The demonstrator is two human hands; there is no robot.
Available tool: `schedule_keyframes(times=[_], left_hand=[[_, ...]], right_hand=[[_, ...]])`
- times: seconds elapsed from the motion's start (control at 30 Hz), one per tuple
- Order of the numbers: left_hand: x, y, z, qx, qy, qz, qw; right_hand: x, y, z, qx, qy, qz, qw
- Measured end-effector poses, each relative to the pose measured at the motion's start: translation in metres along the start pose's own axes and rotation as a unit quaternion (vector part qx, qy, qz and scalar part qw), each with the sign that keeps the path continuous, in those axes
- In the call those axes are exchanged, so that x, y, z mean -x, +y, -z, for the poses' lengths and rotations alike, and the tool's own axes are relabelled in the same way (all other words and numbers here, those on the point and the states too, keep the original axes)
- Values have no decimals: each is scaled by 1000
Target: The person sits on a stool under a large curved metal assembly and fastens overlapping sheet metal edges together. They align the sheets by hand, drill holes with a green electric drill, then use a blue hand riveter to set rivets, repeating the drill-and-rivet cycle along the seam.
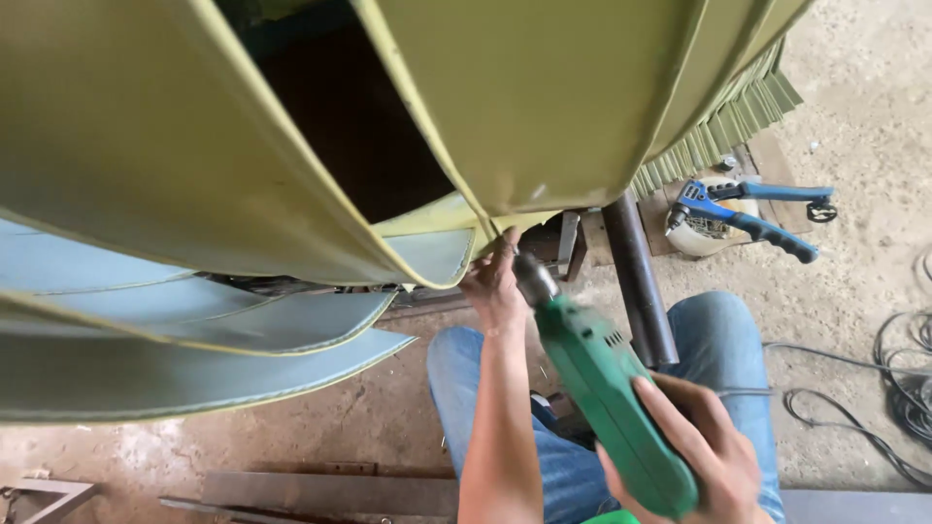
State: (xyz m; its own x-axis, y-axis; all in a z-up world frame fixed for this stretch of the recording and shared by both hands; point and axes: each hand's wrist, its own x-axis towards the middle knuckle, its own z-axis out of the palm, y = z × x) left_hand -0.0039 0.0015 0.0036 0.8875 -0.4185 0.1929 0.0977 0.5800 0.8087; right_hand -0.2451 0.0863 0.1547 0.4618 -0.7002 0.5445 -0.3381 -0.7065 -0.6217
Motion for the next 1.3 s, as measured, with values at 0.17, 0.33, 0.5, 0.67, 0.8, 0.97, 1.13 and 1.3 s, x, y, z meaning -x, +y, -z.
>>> schedule_keyframes(times=[0.17,0.33,0.5,0.67,0.8,0.97,1.13,1.3], left_hand=[[-3,9,0,-10,24,76,997],[1,2,2,-29,-16,11,999],[-1,22,-11,-5,7,40,999],[2,20,-6,-33,-5,32,999],[1,4,3,-6,4,28,1000],[0,6,-1,-7,7,36,999],[-4,18,-3,-20,2,40,999],[0,18,-2,-34,7,85,996]], right_hand=[[103,60,62,50,-58,-63,995],[349,253,96,27,-130,-344,930],[466,382,52,33,-231,-448,863],[455,403,48,96,-331,-344,874],[436,436,55,53,-332,-278,900],[415,466,67,-2,-337,-196,921],[280,412,36,-57,-335,-117,933],[4,188,79,133,-181,-142,964]])
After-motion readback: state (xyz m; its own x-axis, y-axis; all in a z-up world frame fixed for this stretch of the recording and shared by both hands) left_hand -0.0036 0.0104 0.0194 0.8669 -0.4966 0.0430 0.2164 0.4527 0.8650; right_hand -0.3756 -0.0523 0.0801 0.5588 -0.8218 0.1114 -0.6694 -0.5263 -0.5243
